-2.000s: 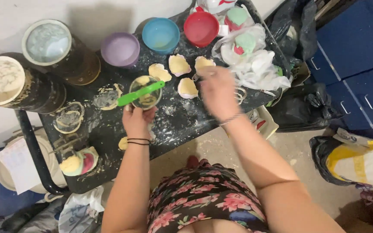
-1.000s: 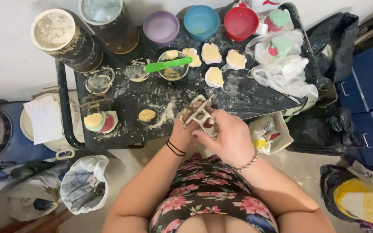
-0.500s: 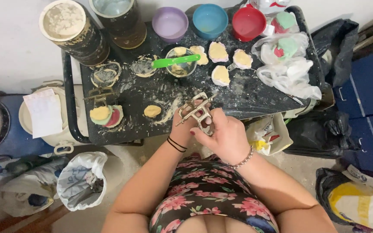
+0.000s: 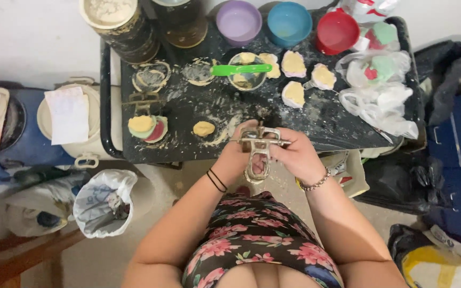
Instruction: Mounting dental plaster models into metal articulators using mounting stone or plaster to simulate jaw movement.
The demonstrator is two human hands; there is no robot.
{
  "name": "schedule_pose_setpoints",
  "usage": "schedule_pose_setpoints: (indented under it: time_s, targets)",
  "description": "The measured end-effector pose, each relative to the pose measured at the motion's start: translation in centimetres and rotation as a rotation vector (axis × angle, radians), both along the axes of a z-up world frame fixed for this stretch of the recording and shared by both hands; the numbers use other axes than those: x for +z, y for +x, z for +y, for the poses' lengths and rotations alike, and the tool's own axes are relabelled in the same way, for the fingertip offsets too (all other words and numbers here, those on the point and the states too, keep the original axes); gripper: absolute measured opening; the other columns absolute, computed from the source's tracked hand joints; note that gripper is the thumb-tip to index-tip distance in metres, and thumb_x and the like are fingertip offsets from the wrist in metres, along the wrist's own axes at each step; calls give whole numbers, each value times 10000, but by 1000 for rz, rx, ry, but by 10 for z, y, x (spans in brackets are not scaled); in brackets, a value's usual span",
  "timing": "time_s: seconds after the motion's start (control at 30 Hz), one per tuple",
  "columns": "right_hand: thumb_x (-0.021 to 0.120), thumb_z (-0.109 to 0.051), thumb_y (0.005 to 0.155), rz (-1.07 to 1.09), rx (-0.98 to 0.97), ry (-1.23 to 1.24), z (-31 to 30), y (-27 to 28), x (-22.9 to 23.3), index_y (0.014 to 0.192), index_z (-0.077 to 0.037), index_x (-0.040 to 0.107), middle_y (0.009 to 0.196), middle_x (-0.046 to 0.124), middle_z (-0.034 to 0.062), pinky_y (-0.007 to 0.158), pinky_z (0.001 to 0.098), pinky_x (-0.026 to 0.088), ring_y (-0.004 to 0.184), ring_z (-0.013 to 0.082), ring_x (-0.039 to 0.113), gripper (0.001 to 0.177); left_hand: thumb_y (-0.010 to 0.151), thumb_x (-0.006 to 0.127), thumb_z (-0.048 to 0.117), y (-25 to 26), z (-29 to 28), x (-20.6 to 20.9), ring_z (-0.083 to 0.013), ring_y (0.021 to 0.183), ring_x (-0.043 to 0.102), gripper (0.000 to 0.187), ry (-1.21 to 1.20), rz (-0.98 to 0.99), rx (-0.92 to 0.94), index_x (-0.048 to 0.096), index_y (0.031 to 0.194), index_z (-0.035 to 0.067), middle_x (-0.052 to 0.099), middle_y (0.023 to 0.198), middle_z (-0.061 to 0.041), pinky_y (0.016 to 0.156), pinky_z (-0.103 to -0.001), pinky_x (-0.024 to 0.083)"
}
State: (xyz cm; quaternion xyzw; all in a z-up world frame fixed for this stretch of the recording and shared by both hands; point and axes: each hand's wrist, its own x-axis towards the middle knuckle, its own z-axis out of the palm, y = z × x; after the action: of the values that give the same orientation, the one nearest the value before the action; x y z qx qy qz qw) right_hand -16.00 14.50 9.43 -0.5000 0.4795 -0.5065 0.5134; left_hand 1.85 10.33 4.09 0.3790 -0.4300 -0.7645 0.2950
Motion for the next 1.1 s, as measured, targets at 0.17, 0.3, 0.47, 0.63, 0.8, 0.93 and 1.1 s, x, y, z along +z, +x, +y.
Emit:
schedule_pose_setpoints:
  time_s: [0.17, 0.3, 0.47, 0.63, 0.8, 0.93, 1.1]
  targets:
    - [686, -16, 906, 129, -17, 200, -5, 18, -3, 889, -15, 713, 548, 677, 144, 527, 291, 574, 516, 184, 691, 32, 830, 863, 424, 43, 16, 0, -409, 1324, 507, 1119, -671, -296, 197, 176, 1646, 86, 288, 1636, -254, 1105, -572, 429]
    - [682, -73, 927, 183, 50, 368, -9, 47, -21, 1040, -5, 734, 511, 648, 135, 507, 299, 595, 485, 169, 671, 141, 959, 562, 82, 81, -2, -23, -318, 1283, 640, 380, -1580, -503, 145, 741, 1265, 215, 709, 1318, -28, 1227, -625, 234]
    - [592, -71, 977, 145, 96, 292, -56, 81, -36, 1191, 9, 681, 553, 646, 103, 459, 283, 558, 480, 144, 644, 245, 1016, 680, 301, 110, -56, -15, -224, 1103, 746, 186, -1595, -638, 215, 782, 1169, 276, 778, 1208, 24, 883, -336, 601]
    - [567, -23, 988, 164, 59, 147, -114, 101, -46, 1250, 36, 618, 683, 666, 111, 453, 261, 525, 511, 129, 620, 273, 956, 761, 271, 126, -135, 14, -134, 928, 763, 102, -1515, -859, 31, 781, 1055, 279, 793, 975, 76, 833, -262, 590]
    - [624, 30, 987, 84, -19, 65, -142, 102, -106, 1254, 1, 453, 800, 652, 144, 467, 269, 552, 578, 177, 664, 319, 1064, 536, 268, 123, -189, 44, -223, 958, 758, 288, -1032, -973, -411, 758, 1209, 155, 797, 1001, -45, 875, -332, 580]
    - [644, 9, 994, 226, -92, 151, -145, 118, -107, 1237, 10, 504, 822, 701, 176, 502, 286, 601, 613, 197, 719, 281, 1026, 604, 301, 116, -208, 23, -266, 1014, 756, 320, -1002, -1012, -480, 755, 1254, 134, 795, 1051, -80, 880, -385, 597]
    - [688, -35, 985, 317, -135, 260, -150, 121, -99, 1348, -26, 525, 864, 713, 169, 549, 273, 637, 672, 184, 738, 398, 1019, 603, 280, 113, -219, -1, -245, 936, 771, 306, -943, -983, -488, 764, 1243, 147, 795, 996, -69, 799, -354, 624]
